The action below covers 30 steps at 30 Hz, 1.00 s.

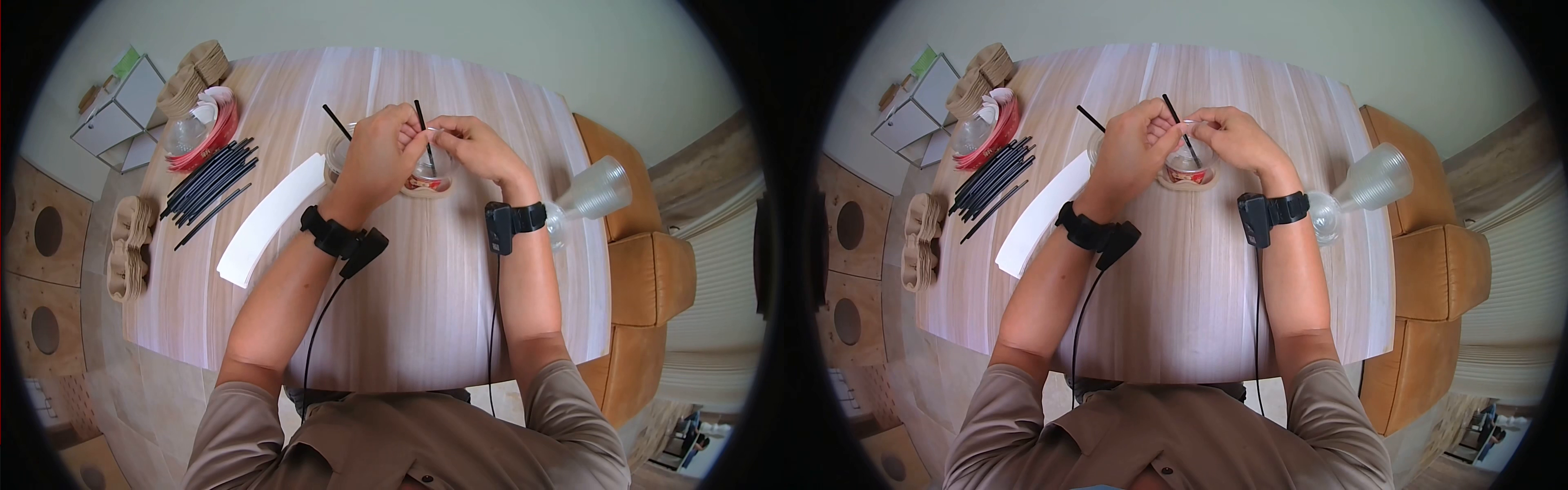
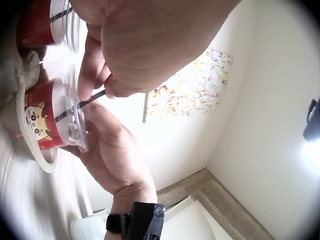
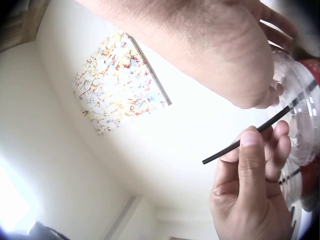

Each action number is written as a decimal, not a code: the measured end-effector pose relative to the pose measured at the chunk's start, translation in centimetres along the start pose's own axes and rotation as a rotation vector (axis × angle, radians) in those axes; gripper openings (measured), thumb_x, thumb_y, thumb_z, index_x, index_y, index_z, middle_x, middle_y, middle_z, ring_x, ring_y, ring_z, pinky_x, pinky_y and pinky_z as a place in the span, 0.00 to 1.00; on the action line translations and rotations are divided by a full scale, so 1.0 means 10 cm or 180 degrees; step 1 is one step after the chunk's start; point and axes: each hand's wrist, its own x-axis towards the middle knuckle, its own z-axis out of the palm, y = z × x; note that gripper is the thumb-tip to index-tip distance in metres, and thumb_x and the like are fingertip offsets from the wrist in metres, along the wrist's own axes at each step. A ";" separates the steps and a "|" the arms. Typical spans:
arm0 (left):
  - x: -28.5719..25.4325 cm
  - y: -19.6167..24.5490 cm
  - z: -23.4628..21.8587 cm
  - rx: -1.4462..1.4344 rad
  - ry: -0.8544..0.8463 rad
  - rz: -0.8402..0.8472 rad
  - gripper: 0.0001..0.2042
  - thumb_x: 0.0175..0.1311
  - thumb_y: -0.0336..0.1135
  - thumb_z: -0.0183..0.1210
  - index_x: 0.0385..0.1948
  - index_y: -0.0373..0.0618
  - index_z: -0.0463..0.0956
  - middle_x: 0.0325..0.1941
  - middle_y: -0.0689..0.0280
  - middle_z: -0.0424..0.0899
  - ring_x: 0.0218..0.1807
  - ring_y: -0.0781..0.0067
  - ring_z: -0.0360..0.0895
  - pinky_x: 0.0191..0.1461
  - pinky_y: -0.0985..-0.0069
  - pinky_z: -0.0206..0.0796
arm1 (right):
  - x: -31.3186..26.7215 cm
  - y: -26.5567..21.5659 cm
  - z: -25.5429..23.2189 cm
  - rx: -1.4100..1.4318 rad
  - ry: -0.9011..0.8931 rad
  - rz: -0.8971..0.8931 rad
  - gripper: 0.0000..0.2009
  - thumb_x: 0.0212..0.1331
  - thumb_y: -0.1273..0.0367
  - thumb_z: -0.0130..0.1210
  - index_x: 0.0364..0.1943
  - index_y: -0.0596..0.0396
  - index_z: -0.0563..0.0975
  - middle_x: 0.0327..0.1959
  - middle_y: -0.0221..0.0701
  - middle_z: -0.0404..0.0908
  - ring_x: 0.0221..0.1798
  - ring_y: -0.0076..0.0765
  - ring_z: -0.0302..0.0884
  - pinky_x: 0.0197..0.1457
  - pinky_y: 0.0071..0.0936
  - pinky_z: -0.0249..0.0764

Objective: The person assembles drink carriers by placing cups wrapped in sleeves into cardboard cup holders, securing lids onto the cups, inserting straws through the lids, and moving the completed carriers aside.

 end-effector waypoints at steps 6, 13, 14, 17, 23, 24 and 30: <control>0.00 0.02 -0.01 0.0198 0.0002 0.0077 0.11 0.77 0.32 0.73 0.38 0.32 0.83 0.35 0.63 0.89 0.35 0.79 0.84 0.43 0.77 0.79 | -0.01 -0.03 0.00 0.0022 -0.0013 0.0076 0.13 0.81 0.65 0.58 0.55 0.57 0.90 0.36 0.21 0.83 0.41 0.21 0.73 0.48 0.25 0.72; 0.00 0.02 -0.03 0.0263 -0.0071 0.0079 0.10 0.76 0.30 0.73 0.38 0.31 0.84 0.37 0.61 0.87 0.37 0.78 0.84 0.44 0.76 0.79 | 0.00 0.00 -0.01 -0.0027 0.0010 0.0049 0.14 0.80 0.65 0.58 0.57 0.57 0.89 0.38 0.22 0.84 0.41 0.22 0.74 0.49 0.26 0.73; 0.00 0.01 -0.03 0.0290 -0.0066 0.0119 0.10 0.76 0.30 0.73 0.38 0.31 0.84 0.38 0.61 0.87 0.37 0.78 0.84 0.44 0.76 0.79 | 0.00 0.01 0.00 -0.0001 0.0018 0.0026 0.14 0.80 0.65 0.58 0.57 0.57 0.89 0.38 0.22 0.84 0.41 0.22 0.74 0.49 0.26 0.73; 0.00 0.00 -0.02 0.0321 -0.0069 0.0133 0.09 0.75 0.30 0.73 0.39 0.31 0.85 0.38 0.61 0.88 0.37 0.77 0.84 0.44 0.76 0.79 | -0.01 -0.02 -0.01 -0.0002 0.0015 0.0060 0.14 0.80 0.65 0.58 0.57 0.57 0.89 0.38 0.22 0.84 0.41 0.22 0.74 0.49 0.27 0.73; 0.02 0.11 -0.08 0.0472 0.0108 0.0293 0.10 0.75 0.32 0.74 0.48 0.35 0.87 0.38 0.64 0.88 0.38 0.78 0.85 0.45 0.78 0.80 | 0.07 0.15 0.01 0.0010 0.0076 -0.0071 0.16 0.77 0.60 0.62 0.54 0.57 0.91 0.36 0.33 0.88 0.40 0.32 0.80 0.48 0.35 0.78; 0.03 0.22 -0.15 0.0611 0.0223 0.0319 0.11 0.76 0.33 0.73 0.51 0.36 0.87 0.38 0.66 0.88 0.37 0.79 0.86 0.44 0.79 0.80 | 0.08 0.19 0.00 0.0007 0.0081 -0.0078 0.16 0.77 0.60 0.62 0.54 0.57 0.91 0.36 0.33 0.88 0.40 0.32 0.80 0.48 0.35 0.78; 0.13 0.59 -1.18 -0.0095 0.0607 -0.0442 0.11 0.84 0.37 0.63 0.53 0.39 0.87 0.37 0.68 0.88 0.35 0.80 0.88 0.40 0.79 0.81 | 0.05 0.08 -0.04 -0.0230 -0.0093 0.0151 0.17 0.83 0.63 0.60 0.65 0.56 0.88 0.51 0.28 0.92 0.54 0.24 0.83 0.61 0.29 0.79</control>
